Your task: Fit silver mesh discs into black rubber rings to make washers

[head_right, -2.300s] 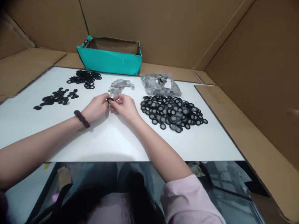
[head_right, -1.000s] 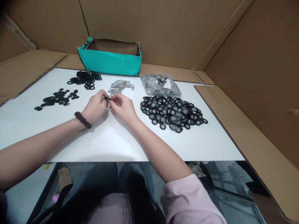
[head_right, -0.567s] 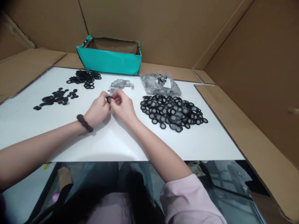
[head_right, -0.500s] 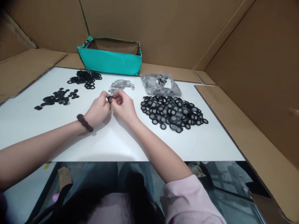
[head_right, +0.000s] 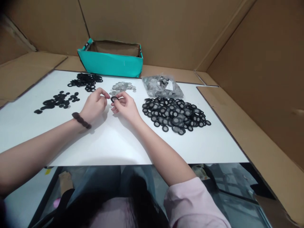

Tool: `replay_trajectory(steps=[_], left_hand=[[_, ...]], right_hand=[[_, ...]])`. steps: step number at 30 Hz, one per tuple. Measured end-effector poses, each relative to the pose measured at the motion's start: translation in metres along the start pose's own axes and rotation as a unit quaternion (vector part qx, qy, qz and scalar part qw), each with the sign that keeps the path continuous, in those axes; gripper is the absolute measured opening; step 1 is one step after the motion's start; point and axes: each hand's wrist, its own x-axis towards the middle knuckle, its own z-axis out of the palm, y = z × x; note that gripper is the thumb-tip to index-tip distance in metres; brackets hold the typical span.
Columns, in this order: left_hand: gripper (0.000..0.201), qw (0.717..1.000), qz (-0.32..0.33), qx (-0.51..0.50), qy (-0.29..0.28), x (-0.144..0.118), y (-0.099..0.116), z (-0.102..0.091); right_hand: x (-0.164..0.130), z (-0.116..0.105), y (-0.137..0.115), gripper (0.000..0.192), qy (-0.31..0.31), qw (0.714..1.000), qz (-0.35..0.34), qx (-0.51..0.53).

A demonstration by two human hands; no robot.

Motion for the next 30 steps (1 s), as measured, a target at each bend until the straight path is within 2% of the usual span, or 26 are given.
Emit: replay_trajectory(steps=[4,7,11,14,19,25,30], left_hand=[[0.021,0.999,-0.019,-0.003,0.047,0.0015,-0.0002,-0.0011],[0.022,0.998,0.001,-0.003,0.06,0.0002,-0.0008,-0.0003],[0.021,0.998,0.026,-0.012,0.061,-0.002,-0.0012,0.0011],[0.02,0.998,0.036,-0.018,0.047,-0.0031,-0.0005,0.0015],[0.022,0.997,0.08,-0.001,-0.012,-0.0047,0.0012,0.0021],[0.013,0.995,0.096,-0.001,0.002,-0.0025,0.0003,0.0022],[0.02,0.993,0.12,-0.018,-0.004,-0.001,0.0007,0.0016]], right_hand=[[0.0001,-0.002,0.0017,0.014,-0.014,0.999,-0.028,-0.022],[-0.0002,-0.0029,0.002,0.017,-0.008,0.999,-0.039,-0.032],[-0.0016,-0.0021,0.0003,0.017,-0.024,1.0,0.001,-0.005],[-0.0018,-0.002,-0.0005,0.019,-0.041,0.999,0.022,0.024],[-0.0013,-0.004,0.0011,0.022,-0.04,0.999,-0.003,0.025],[-0.0017,-0.0039,0.0009,0.016,-0.055,0.998,0.012,0.035],[0.0,-0.0064,0.0004,0.008,-0.044,0.999,0.011,0.023]])
